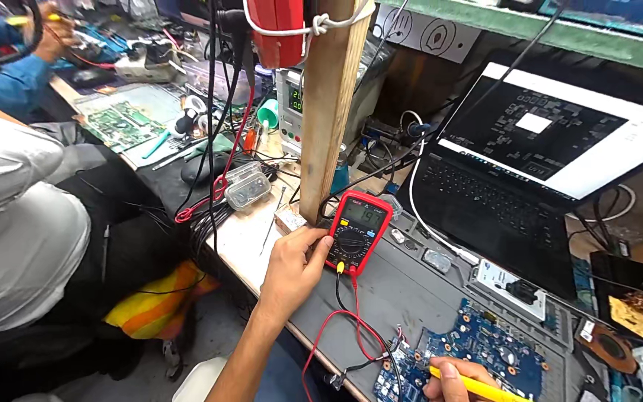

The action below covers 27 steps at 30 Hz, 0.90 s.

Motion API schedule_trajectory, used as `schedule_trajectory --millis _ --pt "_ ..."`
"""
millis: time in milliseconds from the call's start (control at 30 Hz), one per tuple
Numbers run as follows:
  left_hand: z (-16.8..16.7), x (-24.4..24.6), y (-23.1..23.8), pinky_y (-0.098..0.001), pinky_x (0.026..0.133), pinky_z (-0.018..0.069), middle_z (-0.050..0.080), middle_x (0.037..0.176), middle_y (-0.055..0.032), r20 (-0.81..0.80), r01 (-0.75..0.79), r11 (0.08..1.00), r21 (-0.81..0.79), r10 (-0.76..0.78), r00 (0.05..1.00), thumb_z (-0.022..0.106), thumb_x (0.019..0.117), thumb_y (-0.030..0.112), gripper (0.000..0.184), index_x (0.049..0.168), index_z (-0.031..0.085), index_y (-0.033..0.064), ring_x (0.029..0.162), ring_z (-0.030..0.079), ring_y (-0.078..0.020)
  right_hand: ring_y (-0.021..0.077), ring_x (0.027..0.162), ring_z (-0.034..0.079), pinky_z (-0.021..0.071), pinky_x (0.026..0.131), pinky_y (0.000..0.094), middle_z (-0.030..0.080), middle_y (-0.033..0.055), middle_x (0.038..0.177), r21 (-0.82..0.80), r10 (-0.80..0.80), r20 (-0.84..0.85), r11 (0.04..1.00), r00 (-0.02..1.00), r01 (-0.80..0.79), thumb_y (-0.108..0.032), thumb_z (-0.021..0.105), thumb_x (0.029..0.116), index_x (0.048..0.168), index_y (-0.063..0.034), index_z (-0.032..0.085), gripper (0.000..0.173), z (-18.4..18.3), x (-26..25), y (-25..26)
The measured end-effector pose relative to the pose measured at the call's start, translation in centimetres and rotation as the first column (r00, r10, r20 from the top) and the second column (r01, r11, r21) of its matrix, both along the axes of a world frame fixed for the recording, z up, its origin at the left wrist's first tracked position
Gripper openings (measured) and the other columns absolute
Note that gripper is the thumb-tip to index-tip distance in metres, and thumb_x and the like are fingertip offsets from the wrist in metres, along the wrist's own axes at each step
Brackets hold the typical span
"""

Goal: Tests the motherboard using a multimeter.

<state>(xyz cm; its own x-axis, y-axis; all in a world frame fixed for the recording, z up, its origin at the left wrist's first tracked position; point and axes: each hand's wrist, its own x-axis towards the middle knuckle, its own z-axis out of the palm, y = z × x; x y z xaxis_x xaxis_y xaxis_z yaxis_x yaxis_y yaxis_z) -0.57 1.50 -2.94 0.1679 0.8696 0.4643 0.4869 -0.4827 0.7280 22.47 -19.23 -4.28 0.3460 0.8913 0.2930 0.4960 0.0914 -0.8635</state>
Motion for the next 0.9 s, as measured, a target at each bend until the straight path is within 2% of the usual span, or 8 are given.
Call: schedule_trajectory --millis 400,600,800,900 --pt "0.0 -0.1 -0.1 -0.0271 0.068 0.0563 0.071 0.091 0.0025 -0.011 0.029 1.000 -0.009 -0.029 1.000 0.056 0.1061 0.033 0.029 0.112 0.077 0.0136 0.075 0.065 -0.0053 0.0104 0.057 0.067 0.0569 0.048 0.0257 0.071 -0.0014 0.072 -0.006 -0.032 0.066 0.999 0.997 0.033 -0.017 0.050 0.1061 0.104 -0.0048 0.070 0.024 1.4 -0.2 0.0" --pt "0.3 0.1 0.0 -0.0260 0.067 0.0550 0.072 0.091 0.0022 -0.011 0.014 1.000 -0.007 -0.014 1.000 0.058 0.1055 0.030 0.027 0.111 0.077 0.0129 0.073 0.064 -0.0053 0.0085 0.058 0.066 0.0562 0.047 0.0243 0.070 -0.0043 0.073 0.010 -0.045 0.082 0.999 0.996 0.044 -0.021 0.050 0.1059 0.104 -0.0077 0.071 0.025 1.5 -0.2 0.2" --pt "0.3 0.1 0.0 -0.0253 0.067 0.0548 0.071 0.092 0.0033 -0.008 0.011 1.000 -0.009 -0.011 1.000 0.057 0.1056 0.031 0.026 0.111 0.077 0.0140 0.074 0.064 -0.0044 0.0093 0.058 0.066 0.0566 0.048 0.0245 0.071 -0.0039 0.074 0.002 -0.035 0.068 0.999 0.997 0.035 -0.020 0.051 0.1062 0.105 -0.0080 0.071 0.024 1.4 -0.1 0.2" --pt "0.4 0.0 0.0 -0.0238 0.066 0.0545 0.071 0.092 0.0036 -0.010 0.020 1.000 -0.015 -0.020 1.000 0.057 0.1058 0.031 0.027 0.112 0.077 0.0140 0.074 0.064 -0.0037 0.0117 0.059 0.067 0.0576 0.049 0.0257 0.071 -0.0006 0.075 0.034 -0.025 0.016 0.999 1.000 0.025 -0.019 0.051 0.1063 0.106 -0.0052 0.072 0.024 1.6 -0.3 0.0"
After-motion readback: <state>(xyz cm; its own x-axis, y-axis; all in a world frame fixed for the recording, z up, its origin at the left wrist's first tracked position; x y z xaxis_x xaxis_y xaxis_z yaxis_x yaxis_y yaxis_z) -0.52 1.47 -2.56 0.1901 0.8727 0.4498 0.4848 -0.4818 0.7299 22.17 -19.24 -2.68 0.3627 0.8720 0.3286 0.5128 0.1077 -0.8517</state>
